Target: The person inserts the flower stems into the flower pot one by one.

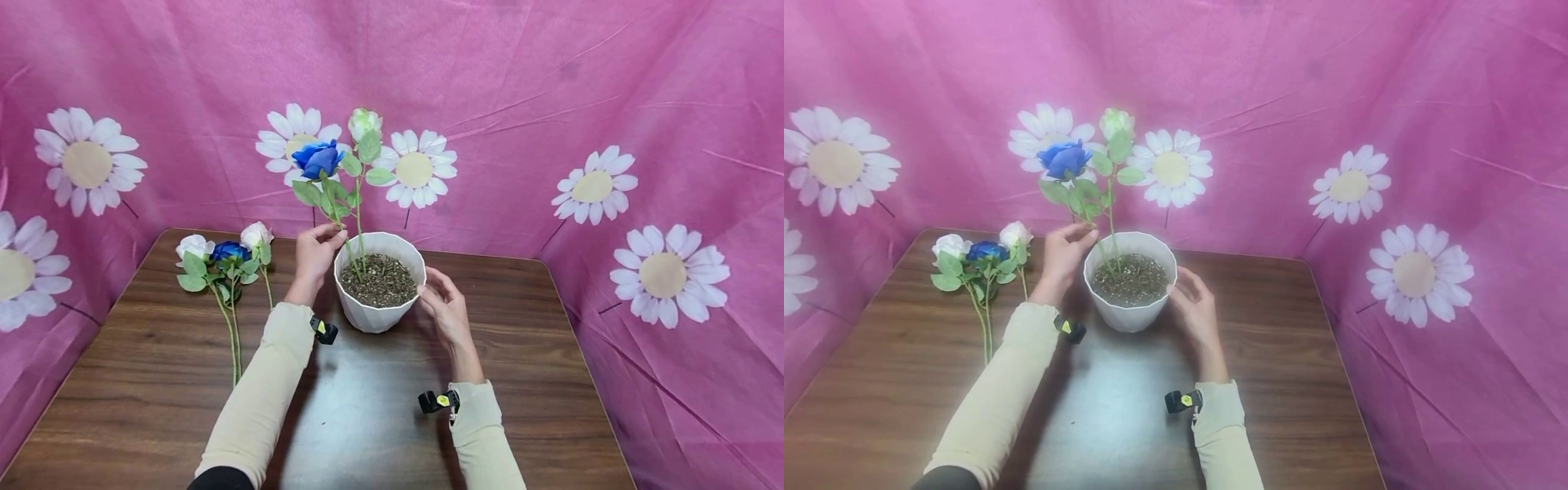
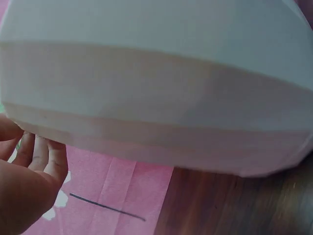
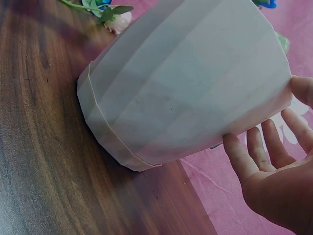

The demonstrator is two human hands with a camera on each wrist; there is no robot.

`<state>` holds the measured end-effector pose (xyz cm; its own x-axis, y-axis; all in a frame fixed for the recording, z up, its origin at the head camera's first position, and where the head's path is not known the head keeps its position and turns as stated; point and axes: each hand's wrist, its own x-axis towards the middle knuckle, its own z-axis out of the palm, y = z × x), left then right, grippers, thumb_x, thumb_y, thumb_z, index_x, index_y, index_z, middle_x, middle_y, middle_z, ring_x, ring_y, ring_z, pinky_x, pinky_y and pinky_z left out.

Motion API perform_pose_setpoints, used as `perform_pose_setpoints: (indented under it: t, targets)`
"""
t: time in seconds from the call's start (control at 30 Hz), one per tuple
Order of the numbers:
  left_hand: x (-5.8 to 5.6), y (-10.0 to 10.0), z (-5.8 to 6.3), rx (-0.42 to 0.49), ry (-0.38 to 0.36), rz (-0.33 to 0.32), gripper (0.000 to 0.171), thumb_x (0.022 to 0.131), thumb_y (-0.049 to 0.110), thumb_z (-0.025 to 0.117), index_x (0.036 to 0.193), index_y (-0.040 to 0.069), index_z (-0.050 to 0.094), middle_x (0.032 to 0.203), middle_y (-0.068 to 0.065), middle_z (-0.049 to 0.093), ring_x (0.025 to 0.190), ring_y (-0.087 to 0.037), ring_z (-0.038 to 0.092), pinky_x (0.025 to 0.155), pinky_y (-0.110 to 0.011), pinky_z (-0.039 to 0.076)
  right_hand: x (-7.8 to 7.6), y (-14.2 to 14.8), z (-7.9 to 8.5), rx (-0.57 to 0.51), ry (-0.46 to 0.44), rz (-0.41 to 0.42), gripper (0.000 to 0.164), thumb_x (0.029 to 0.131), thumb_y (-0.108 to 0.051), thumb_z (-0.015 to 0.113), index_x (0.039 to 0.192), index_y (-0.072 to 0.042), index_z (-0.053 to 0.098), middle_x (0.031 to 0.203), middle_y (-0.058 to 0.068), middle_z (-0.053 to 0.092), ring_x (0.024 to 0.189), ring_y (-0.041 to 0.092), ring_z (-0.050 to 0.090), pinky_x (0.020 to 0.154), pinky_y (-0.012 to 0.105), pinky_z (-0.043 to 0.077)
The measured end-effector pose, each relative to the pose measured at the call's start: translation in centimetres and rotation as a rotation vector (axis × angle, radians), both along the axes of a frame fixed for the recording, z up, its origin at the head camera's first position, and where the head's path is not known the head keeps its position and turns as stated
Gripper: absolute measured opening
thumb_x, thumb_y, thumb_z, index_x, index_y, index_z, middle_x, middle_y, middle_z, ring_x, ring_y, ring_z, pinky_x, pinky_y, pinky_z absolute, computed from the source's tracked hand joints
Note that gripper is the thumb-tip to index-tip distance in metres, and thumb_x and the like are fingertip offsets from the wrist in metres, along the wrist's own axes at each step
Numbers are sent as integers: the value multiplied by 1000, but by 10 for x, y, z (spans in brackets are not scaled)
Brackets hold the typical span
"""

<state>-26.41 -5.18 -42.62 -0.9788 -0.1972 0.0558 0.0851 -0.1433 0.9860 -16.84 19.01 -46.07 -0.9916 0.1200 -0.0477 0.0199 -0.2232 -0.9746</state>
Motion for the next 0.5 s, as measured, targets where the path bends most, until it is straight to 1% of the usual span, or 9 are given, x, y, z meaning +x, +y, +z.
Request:
perform_pose_setpoints:
  t: [0.03,0.1,0.17,0.23,0.3,0.4,0.5]
  targets:
    - [0,0,0,-25,2,3,18,89,-5,74,106,-11,73,97,-10,75,77,-2,62,72,-14,53,0,0,0,2,1,-2,50,95,5,63,143,5,50,134,18,56,112,19,61,94,36,57]
    - [1,1,0,-79,13,7,17,89,-4,74,104,-11,74,102,-17,74,76,-2,62,71,-14,52,0,0,0,1,-1,-4,50,95,5,63,142,4,51,133,18,56,112,20,61,95,38,57]
    - [0,3,-1,-110,21,14,18,89,-4,74,106,-11,74,105,-22,73,75,-2,62,70,-13,51,1,0,0,4,-3,-4,49,95,5,63,142,4,51,133,18,56,112,20,61,95,39,57]
    - [0,3,-3,-138,26,22,19,89,-3,74,106,-11,73,105,-24,73,73,-1,61,69,-13,50,1,0,-1,7,-4,-3,50,95,5,64,142,4,51,134,19,55,112,20,61,92,35,58]
    - [-1,3,-6,-149,20,28,20,89,-2,75,107,-11,73,101,-23,73,72,-2,60,68,-13,49,0,0,0,3,-5,0,50,95,4,64,143,4,51,134,20,55,113,20,61,91,33,58]
    - [-2,3,-10,-163,6,24,20,89,-1,75,107,-11,74,96,-20,74,72,-3,59,68,-14,48,0,0,0,0,-5,4,50,95,4,64,143,4,51,135,20,55,112,20,61,93,35,58]
    - [-2,4,-11,-187,4,19,21,88,0,77,107,-9,74,96,-20,74,74,-3,59,70,-15,48,0,0,1,-2,-5,-2,50,95,5,63,143,4,50,134,19,55,110,17,62,92,34,58]
